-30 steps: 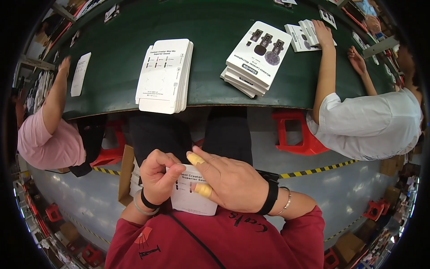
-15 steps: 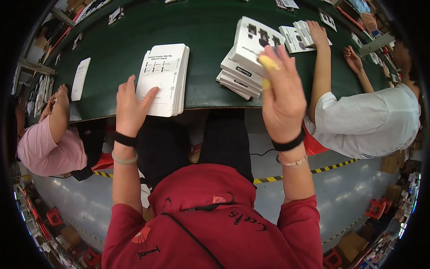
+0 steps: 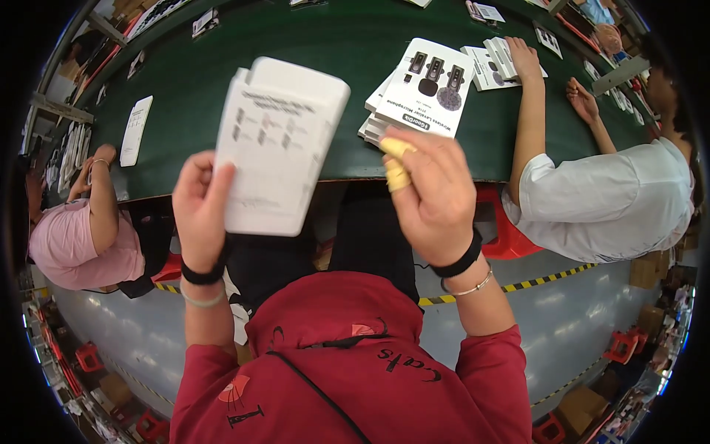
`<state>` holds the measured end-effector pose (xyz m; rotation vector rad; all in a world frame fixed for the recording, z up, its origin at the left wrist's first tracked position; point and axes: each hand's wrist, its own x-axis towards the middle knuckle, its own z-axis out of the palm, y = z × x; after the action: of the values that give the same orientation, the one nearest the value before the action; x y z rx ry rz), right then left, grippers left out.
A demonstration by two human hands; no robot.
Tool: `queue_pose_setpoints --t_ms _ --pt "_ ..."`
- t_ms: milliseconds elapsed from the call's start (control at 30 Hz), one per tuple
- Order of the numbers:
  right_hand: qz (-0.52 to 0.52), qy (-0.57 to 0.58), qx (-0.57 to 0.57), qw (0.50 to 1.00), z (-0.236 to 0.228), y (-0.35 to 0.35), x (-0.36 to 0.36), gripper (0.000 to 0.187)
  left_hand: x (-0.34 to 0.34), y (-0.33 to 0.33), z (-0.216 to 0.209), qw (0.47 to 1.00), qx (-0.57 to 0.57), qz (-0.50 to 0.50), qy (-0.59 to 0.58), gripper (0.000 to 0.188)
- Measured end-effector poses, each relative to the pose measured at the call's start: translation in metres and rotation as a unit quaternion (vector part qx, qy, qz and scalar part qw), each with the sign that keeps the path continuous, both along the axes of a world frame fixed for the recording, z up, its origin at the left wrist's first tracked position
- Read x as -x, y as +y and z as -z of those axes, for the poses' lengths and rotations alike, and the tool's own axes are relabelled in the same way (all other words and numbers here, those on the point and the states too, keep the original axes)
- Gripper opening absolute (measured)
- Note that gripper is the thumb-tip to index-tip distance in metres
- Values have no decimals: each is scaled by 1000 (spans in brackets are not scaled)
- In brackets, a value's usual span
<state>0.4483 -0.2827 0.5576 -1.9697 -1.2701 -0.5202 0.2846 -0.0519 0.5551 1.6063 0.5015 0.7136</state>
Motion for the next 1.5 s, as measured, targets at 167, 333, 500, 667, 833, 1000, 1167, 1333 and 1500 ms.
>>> queue_pose_setpoints --t_ms 167,333,500,667,833,1000,1167,1333,1500 --pt "-66 249 -26 966 -21 15 42 25 44 -30 13 977 -156 147 3 10" --pt "-154 275 85 945 -13 6 36 23 60 -37 23 958 52 279 49 38" --pt "-225 321 93 915 -15 7 51 21 68 -45 23 792 389 452 132 72" --pt "-227 211 181 933 -28 -1 62 25 82 -61 48 746 464 466 100 76" --pt "-196 249 259 912 -21 -9 65 28 82 -68 43 740 503 446 19 71" --pt "-207 480 131 842 3 -15 77 25 92 -68 41 796 447 403 63 60" --pt "-194 471 108 854 2 -17 87 22 98 -72 38 884 335 311 99 52" --pt "-187 466 68 862 8 -20 91 22 96 -78 35 964 170 186 87 53" --pt "-129 624 -94 765 20 -24 103 38 88 -90 41 986 115 118 -3 55"
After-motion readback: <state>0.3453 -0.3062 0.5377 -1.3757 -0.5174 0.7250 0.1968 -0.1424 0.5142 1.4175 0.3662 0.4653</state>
